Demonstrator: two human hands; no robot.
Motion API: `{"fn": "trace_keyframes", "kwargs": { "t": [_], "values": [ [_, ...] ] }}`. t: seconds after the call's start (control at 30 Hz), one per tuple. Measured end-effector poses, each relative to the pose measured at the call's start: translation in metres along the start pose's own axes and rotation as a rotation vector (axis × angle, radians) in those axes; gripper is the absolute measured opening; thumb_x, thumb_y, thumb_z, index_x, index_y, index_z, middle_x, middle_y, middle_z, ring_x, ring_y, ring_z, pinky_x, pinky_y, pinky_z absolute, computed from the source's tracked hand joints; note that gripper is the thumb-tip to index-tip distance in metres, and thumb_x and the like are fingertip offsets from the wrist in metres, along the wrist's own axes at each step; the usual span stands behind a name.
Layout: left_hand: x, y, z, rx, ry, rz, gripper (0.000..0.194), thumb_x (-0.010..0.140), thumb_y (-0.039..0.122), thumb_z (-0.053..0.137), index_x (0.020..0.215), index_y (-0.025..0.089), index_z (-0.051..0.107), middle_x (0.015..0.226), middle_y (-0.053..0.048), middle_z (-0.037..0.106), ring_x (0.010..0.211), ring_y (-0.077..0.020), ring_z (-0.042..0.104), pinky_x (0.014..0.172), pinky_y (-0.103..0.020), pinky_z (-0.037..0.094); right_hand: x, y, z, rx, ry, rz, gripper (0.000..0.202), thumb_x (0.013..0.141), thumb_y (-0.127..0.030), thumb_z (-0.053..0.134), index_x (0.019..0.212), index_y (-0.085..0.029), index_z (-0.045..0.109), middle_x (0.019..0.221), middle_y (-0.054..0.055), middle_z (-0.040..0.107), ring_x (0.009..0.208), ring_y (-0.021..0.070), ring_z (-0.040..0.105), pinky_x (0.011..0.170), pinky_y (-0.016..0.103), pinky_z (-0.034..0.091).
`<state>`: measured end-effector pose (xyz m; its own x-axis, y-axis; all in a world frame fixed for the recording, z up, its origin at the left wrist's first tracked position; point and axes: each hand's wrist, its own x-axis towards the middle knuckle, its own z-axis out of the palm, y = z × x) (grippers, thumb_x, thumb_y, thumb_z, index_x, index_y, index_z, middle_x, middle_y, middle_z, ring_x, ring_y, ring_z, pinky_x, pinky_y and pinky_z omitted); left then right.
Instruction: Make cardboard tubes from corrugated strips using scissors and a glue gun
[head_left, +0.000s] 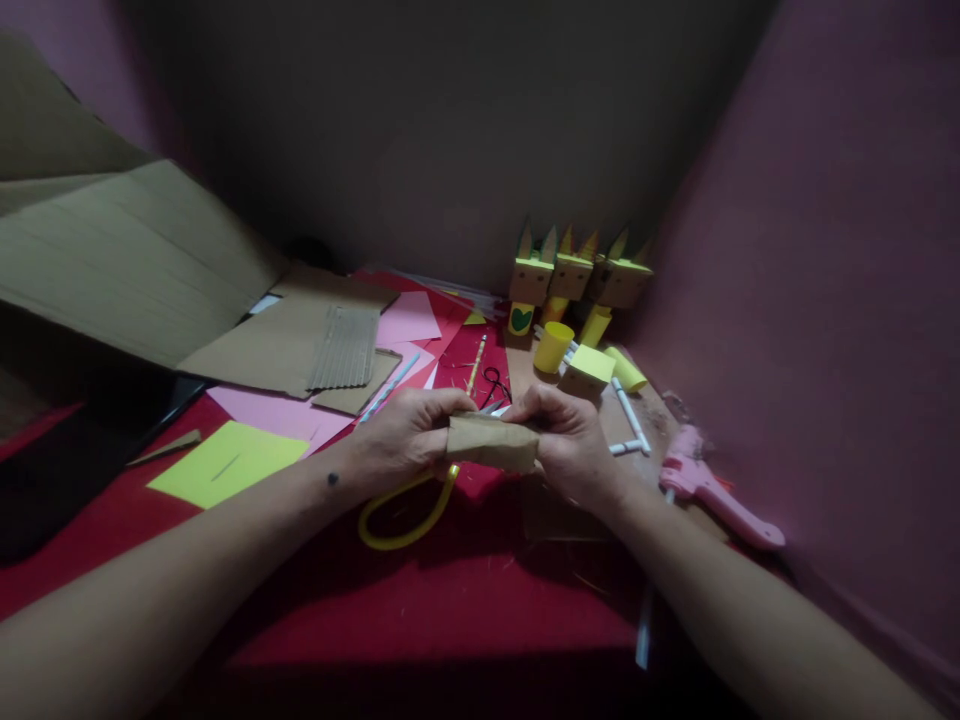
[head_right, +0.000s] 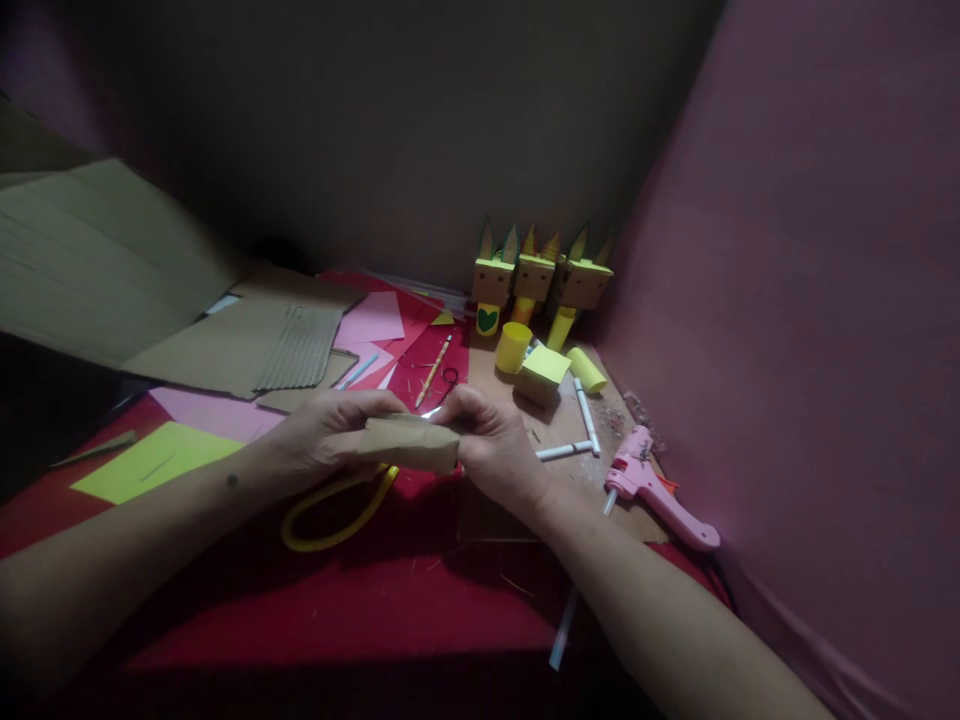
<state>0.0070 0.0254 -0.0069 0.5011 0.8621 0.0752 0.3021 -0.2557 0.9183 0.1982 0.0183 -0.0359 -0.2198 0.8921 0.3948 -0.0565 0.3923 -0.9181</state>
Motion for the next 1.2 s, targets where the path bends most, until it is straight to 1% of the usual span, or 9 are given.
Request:
{"fn": "trace_keyframes", "kwargs": {
  "t": [0.2, 0.27, 0.33, 0.4, 0.6, 0.83, 0.97, 1.07, 1.2],
  "values": [
    [-0.002, -0.005, -0.001, 0.175, 0.138, 0.191, 0.015, 0.074, 0.02, 0.053, 0.07, 0.017, 0.066, 0.049, 0.006, 0.053, 0.046, -0.0081, 0.045, 0.045, -0.018, 0.033, 0.003, -0.005, 0.006, 0.085, 0.019, 0.081, 0.018, 0.064, -0.009, 0.07, 0.074, -0.02, 0.06, 0.065, -0.005, 0.06, 0.054, 0.008, 0.054, 0.049, 0.019, 0.045],
    [-0.002, -0.005, -0.002, 0.161, 0.181, 0.227, 0.017, 0.076, 0.02, 0.05, 0.069, 0.017, 0.066, 0.048, 0.006, 0.052, 0.044, -0.0077, 0.044, 0.045, -0.018, 0.033, 0.006, -0.006, 0.006, 0.259, -0.113, 0.303, 0.021, 0.07, -0.019, 0.069, 0.087, -0.021, 0.059, 0.065, -0.004, 0.062, 0.048, 0.0104, 0.058, 0.044, 0.021, 0.049],
    [-0.003, -0.004, -0.003, 0.192, 0.205, 0.271, 0.016, 0.075, 0.019, 0.051, 0.069, 0.016, 0.066, 0.05, 0.006, 0.052, 0.046, -0.0078, 0.044, 0.046, -0.018, 0.035, 0.007, -0.007, 0.006, 0.417, -0.355, 0.553, 0.024, 0.074, -0.03, 0.065, 0.094, -0.019, 0.057, 0.063, -0.001, 0.065, 0.045, 0.0138, 0.061, 0.039, 0.023, 0.05],
    [-0.004, -0.002, -0.003, 0.238, 0.223, 0.317, 0.014, 0.074, 0.019, 0.052, 0.068, 0.015, 0.065, 0.052, 0.005, 0.053, 0.049, -0.0082, 0.045, 0.048, -0.018, 0.035, 0.005, -0.01, 0.005, 0.464, -0.533, 0.679, 0.026, 0.076, -0.035, 0.062, 0.091, -0.014, 0.059, 0.062, 0.004, 0.067, 0.045, 0.0157, 0.064, 0.037, 0.022, 0.05],
    [-0.004, -0.002, 0.003, 0.03, 0.182, 0.261, 0.01, 0.072, 0.019, 0.06, 0.064, 0.015, 0.06, 0.055, 0.005, 0.05, 0.054, -0.008, 0.043, 0.051, -0.019, 0.034, -0.005, -0.023, 0.0, 0.194, -0.396, 0.674, 0.024, 0.081, -0.033, 0.058, 0.068, -0.013, 0.06, 0.048, 0.003, 0.065, 0.034, 0.0122, 0.058, 0.029, 0.017, 0.046],
    [-0.002, 0.0, 0.008, -0.245, -0.009, 0.056, 0.011, 0.069, 0.015, 0.058, 0.079, 0.016, 0.063, 0.063, 0.004, 0.057, 0.049, -0.0073, 0.044, 0.046, -0.019, 0.035, -0.003, -0.023, -0.002, 0.114, -0.426, 0.635, 0.027, 0.079, -0.03, 0.057, 0.056, -0.016, 0.058, 0.043, 0.002, 0.063, 0.033, 0.0106, 0.058, 0.03, 0.015, 0.046],
    [-0.001, 0.004, 0.006, -0.282, 0.027, 0.111, 0.005, 0.069, 0.02, 0.065, 0.071, 0.015, 0.063, 0.064, 0.004, 0.059, 0.058, -0.0085, 0.051, 0.054, -0.019, 0.039, -0.002, -0.023, 0.004, 0.112, -0.381, 0.653, 0.019, 0.076, -0.028, 0.057, 0.063, -0.015, 0.059, 0.045, 0.001, 0.063, 0.031, 0.0109, 0.056, 0.028, 0.016, 0.044],
    [0.001, 0.004, 0.002, -0.327, -0.006, 0.011, 0.006, 0.067, 0.019, 0.064, 0.071, 0.015, 0.065, 0.053, 0.006, 0.056, 0.044, -0.0065, 0.045, 0.045, -0.018, 0.035, 0.001, -0.021, 0.004, 0.168, -0.409, 0.669, 0.02, 0.079, -0.034, 0.058, 0.078, -0.015, 0.061, 0.045, -0.001, 0.063, 0.032, 0.0115, 0.056, 0.028, 0.017, 0.044],
    [0.005, -0.003, -0.001, -0.443, 0.0, -0.116, 0.008, 0.069, 0.023, 0.062, 0.071, 0.016, 0.065, 0.04, 0.008, 0.046, 0.031, -0.005, 0.032, 0.032, -0.018, 0.023, 0.005, -0.013, -0.001, 0.363, -0.451, 0.639, 0.036, 0.08, -0.051, 0.059, 0.078, -0.014, 0.056, 0.052, 0.003, 0.067, 0.038, 0.0137, 0.062, 0.033, 0.019, 0.049]
  ]
}}
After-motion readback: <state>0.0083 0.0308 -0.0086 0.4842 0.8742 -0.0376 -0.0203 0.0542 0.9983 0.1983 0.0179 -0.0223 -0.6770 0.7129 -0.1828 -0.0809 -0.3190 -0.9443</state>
